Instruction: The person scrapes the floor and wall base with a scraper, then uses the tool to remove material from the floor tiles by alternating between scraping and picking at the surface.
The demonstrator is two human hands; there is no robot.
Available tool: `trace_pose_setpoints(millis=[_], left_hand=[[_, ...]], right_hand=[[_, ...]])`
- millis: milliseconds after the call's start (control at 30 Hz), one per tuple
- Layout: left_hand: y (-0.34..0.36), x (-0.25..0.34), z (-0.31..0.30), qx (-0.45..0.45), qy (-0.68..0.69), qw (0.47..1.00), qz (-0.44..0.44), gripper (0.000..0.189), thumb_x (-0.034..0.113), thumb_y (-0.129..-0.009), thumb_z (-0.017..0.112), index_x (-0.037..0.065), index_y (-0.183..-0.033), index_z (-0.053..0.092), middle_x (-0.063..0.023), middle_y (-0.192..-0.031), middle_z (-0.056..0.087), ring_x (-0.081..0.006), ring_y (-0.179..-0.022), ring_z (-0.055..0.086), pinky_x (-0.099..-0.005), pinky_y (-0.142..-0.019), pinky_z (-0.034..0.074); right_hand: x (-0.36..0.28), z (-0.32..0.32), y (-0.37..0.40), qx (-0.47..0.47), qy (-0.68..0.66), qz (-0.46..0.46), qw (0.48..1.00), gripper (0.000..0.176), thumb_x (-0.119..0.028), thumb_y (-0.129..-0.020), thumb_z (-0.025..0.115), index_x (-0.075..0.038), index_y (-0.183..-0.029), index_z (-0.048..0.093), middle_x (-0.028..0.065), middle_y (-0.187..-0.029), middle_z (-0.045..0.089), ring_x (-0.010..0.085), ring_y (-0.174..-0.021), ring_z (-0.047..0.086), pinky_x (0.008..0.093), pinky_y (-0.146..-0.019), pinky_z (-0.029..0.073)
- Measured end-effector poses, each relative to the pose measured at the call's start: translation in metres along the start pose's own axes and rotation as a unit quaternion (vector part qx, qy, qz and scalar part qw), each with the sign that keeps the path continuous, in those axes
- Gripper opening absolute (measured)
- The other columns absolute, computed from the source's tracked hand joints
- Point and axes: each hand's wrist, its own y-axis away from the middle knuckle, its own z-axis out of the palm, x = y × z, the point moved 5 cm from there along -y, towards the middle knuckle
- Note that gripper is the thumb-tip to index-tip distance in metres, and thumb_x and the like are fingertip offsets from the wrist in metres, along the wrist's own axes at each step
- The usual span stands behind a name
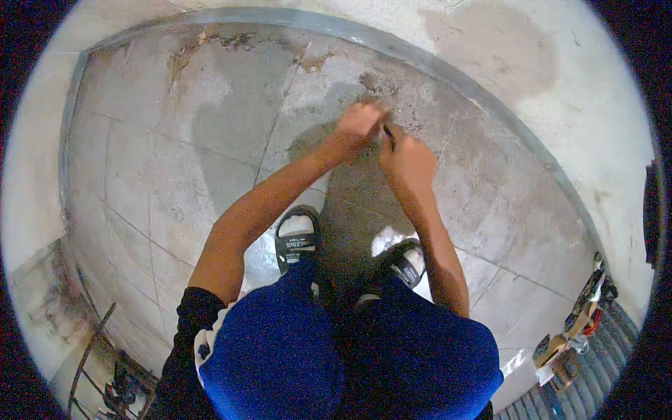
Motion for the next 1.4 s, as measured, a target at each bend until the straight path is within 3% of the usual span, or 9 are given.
trace_pose_setpoints(millis=[100,200,300,600,700,1000,1200,1300,1400], left_hand=[[0.011,-0.02,0.034,-0.182,-0.027,0.977,-0.107,0.024,0.009,-0.079,0.053,0.006,-0.102,0.058,-0.0121,-0.091,0.057,-0.0287,-0.086,0.058,-0.0405,-0.074,0.048],[0.019,0.024,0.008,-0.042,-0.05,0.997,-0.035,0.022,0.008,-0.079,0.052,0.004,-0.1,0.057,-0.0141,-0.097,0.058,-0.0312,-0.091,0.059,-0.0419,-0.079,0.049],[0.019,0.016,0.002,-0.142,0.029,0.982,-0.118,0.02,0.008,-0.079,0.052,0.002,-0.098,0.056,-0.0162,-0.105,0.058,-0.0334,-0.096,0.06,-0.043,-0.08,0.05],[0.007,0.01,0.001,0.023,0.013,0.997,-0.07,0.017,0.009,-0.076,0.056,0.002,-0.092,0.055,-0.0179,-0.092,0.061,-0.0311,-0.08,0.063,-0.042,-0.067,0.052],[0.023,0.026,0.027,-0.134,0.043,0.987,-0.074,0.017,0.011,-0.076,0.056,0.003,-0.091,0.055,-0.0165,-0.091,0.062,-0.0316,-0.076,0.063,-0.0424,-0.066,0.052],[-0.012,-0.001,-0.023,0.017,0.009,0.999,-0.05,0.017,0.011,-0.076,0.055,0.004,-0.092,0.056,-0.0149,-0.091,0.06,-0.0347,-0.082,0.062,-0.0443,-0.073,0.051],[0.025,0.018,0.008,-0.128,-0.05,0.988,-0.076,0.026,0.012,-0.078,0.054,0.004,-0.102,0.057,-0.015,-0.093,0.061,-0.0342,-0.085,0.062,-0.0445,-0.072,0.051],[0.02,0.025,-0.009,0.048,-0.089,0.995,0.005,0.017,0.011,-0.078,0.053,0.005,-0.093,0.058,-0.0141,-0.09,0.062,-0.0317,-0.082,0.063,-0.0433,-0.07,0.052],[0.001,0.011,-0.01,-0.064,0.028,0.992,-0.103,0.014,0.01,-0.078,0.053,0.005,-0.09,0.057,-0.0143,-0.091,0.062,-0.0306,-0.084,0.064,-0.0426,-0.07,0.053]], right_hand=[[0.009,0.027,-0.003,-0.033,0.019,-0.01,0.999,0.028,-0.023,-0.085,0.055,-0.018,-0.111,0.062,0.0171,-0.071,0.064,0.0354,-0.064,0.063,0.0464,-0.059,0.05],[0.001,0.03,0.033,-0.062,0.053,0.025,0.996,0.031,-0.024,-0.084,0.055,-0.019,-0.114,0.06,0.0164,-0.07,0.064,0.0346,-0.062,0.063,0.0454,-0.058,0.05],[0.009,0.038,0.051,-0.048,0.037,0.024,0.998,0.032,-0.024,-0.084,0.055,-0.019,-0.116,0.06,0.0161,-0.069,0.064,0.0342,-0.06,0.063,0.045,-0.057,0.05],[0.013,0.02,0.025,-0.036,0.024,0.0,0.999,0.026,-0.025,-0.086,0.053,-0.02,-0.109,0.063,0.0167,-0.07,0.064,0.0349,-0.064,0.063,0.0456,-0.057,0.049],[-0.001,0.006,0.025,-0.087,0.051,0.025,0.995,0.025,-0.026,-0.086,0.053,-0.02,-0.107,0.064,0.017,-0.071,0.064,0.0348,-0.065,0.063,0.0456,-0.058,0.05],[-0.005,0.005,-0.002,-0.005,0.001,-0.028,1.0,0.026,-0.025,-0.085,0.054,-0.017,-0.108,0.063,0.018,-0.072,0.065,0.0366,-0.064,0.063,0.0455,-0.058,0.051],[-0.005,0.034,0.034,-0.079,0.058,0.017,0.995,0.03,-0.023,-0.084,0.055,-0.017,-0.112,0.061,0.0162,-0.07,0.065,0.0335,-0.061,0.064,0.0429,-0.055,0.05],[-0.002,0.04,0.045,-0.057,0.037,0.018,0.998,0.033,-0.021,-0.082,0.056,-0.018,-0.115,0.06,0.0159,-0.069,0.064,0.032,-0.06,0.064,0.0427,-0.053,0.05],[0.01,0.029,0.031,-0.027,0.023,-0.005,0.999,0.036,-0.02,-0.082,0.056,-0.019,-0.117,0.06,0.0162,-0.068,0.064,0.0327,-0.06,0.063,0.0446,-0.054,0.049]])
